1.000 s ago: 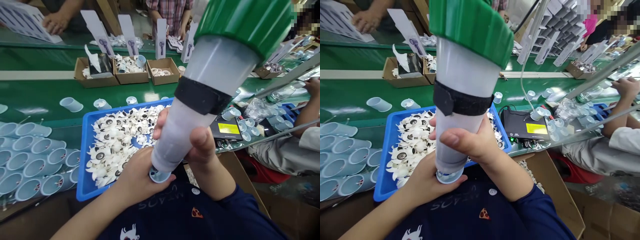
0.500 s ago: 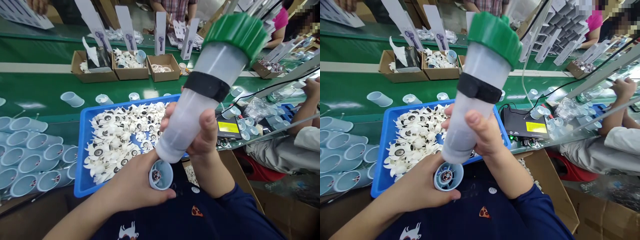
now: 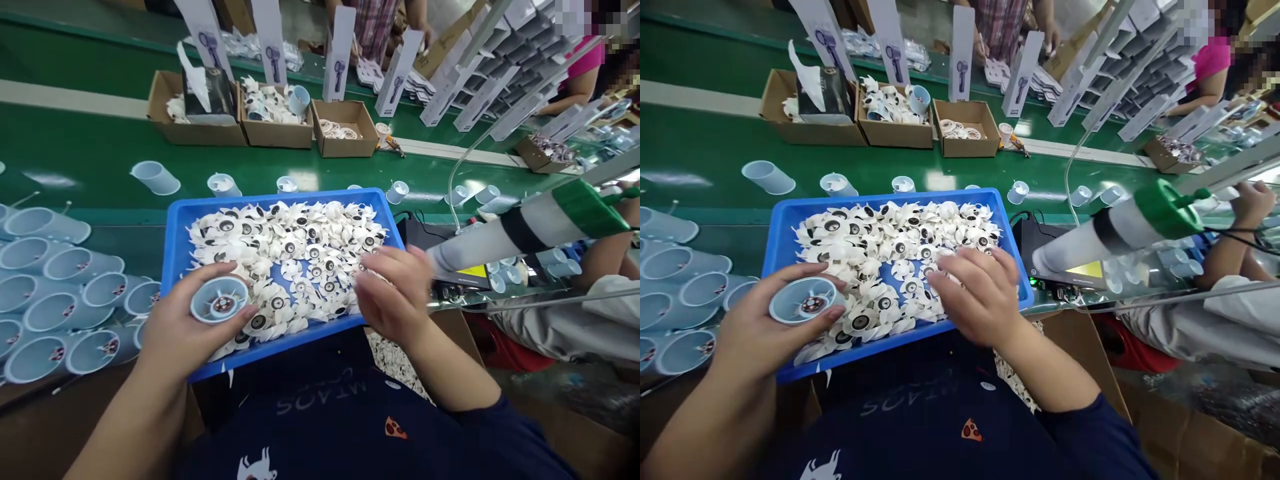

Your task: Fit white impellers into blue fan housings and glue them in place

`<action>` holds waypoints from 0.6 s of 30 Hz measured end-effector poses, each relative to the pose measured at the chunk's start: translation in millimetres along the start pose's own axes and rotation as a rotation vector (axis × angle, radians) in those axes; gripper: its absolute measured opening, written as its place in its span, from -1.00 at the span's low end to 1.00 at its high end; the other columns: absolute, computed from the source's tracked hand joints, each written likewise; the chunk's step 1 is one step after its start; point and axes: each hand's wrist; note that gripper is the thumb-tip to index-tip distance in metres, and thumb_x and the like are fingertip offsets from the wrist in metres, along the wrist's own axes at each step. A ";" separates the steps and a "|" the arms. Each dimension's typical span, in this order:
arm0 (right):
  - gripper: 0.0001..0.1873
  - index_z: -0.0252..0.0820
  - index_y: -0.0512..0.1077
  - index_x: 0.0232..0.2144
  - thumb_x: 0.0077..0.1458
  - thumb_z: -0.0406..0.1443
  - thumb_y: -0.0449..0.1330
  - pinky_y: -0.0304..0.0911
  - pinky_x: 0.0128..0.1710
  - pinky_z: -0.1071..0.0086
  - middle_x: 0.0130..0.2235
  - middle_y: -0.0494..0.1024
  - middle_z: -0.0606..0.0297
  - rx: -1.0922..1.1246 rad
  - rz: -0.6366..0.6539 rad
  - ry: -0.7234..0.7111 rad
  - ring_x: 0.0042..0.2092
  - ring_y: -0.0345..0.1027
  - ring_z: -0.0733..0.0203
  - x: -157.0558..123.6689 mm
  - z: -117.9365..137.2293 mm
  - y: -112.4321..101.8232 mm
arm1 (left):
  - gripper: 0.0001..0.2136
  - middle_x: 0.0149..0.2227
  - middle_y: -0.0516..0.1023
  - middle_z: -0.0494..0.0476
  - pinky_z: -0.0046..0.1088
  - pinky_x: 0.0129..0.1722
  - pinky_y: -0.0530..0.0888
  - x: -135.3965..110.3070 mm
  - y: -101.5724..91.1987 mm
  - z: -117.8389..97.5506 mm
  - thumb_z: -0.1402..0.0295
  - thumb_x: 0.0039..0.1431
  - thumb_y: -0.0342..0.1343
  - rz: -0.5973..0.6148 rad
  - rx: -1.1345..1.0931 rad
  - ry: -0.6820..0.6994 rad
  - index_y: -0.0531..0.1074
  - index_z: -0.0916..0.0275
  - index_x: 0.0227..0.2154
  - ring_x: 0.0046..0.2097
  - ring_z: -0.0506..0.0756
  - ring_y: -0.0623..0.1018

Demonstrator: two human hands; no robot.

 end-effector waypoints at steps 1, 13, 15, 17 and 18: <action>-0.50 0.12 0.45 0.14 0.15 -0.12 0.34 -0.15 0.44 -0.35 0.31 0.42 0.27 -0.125 0.074 0.006 0.46 -0.03 -0.33 2.4 1.7 14.7 | -0.45 -0.15 0.69 0.10 -0.21 -0.11 0.57 -0.2 -0.1 -3.1 -0.06 0.06 0.26 0.014 -0.057 -0.037 0.41 0.09 0.06 -0.12 0.25 0.66; -0.70 -0.33 0.53 -0.05 0.37 -0.40 0.01 0.32 0.17 0.18 0.07 0.59 0.03 -0.510 0.827 -0.252 0.09 0.48 0.05 17.8 12.9 70.4 | -0.40 -0.10 0.67 0.15 -0.08 0.06 0.48 -1.4 -8.6 3.6 -0.10 -0.07 0.34 0.014 -0.182 -0.090 0.47 0.09 0.00 0.03 0.32 0.61; -0.74 -0.30 0.52 -0.09 0.36 -0.37 0.04 0.36 0.03 0.24 -0.03 0.59 0.08 -0.492 0.791 -0.217 0.00 0.50 0.08 27.9 14.5 77.9 | -0.39 -0.08 0.66 0.17 -0.09 0.04 0.48 0.3 -6.9 6.5 -0.09 -0.08 0.35 0.031 -0.193 -0.082 0.47 0.11 0.01 0.00 0.32 0.62; -0.74 -0.27 0.49 -0.02 0.33 -0.39 0.07 0.37 -0.05 0.27 -0.01 0.57 0.10 -0.506 0.774 -0.168 -0.02 0.49 0.09 33.4 15.5 85.3 | -0.40 -0.08 0.66 0.17 -0.11 0.02 0.49 1.1 -5.3 8.5 -0.09 -0.07 0.35 0.039 -0.197 -0.074 0.46 0.11 0.00 -0.02 0.30 0.63; -0.72 -0.26 0.47 0.02 0.32 -0.40 0.08 0.37 -0.07 0.27 0.00 0.56 0.09 -0.525 0.774 -0.147 -0.03 0.49 0.09 34.5 15.9 88.3 | -0.40 -0.08 0.67 0.16 -0.13 0.00 0.49 1.2 -4.7 8.8 -0.08 -0.07 0.34 0.043 -0.197 -0.069 0.46 0.11 0.00 -0.03 0.29 0.63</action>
Point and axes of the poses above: each hand's wrist, its own x-axis towards the middle knuckle, its own y-axis out of the palm, z = x × y
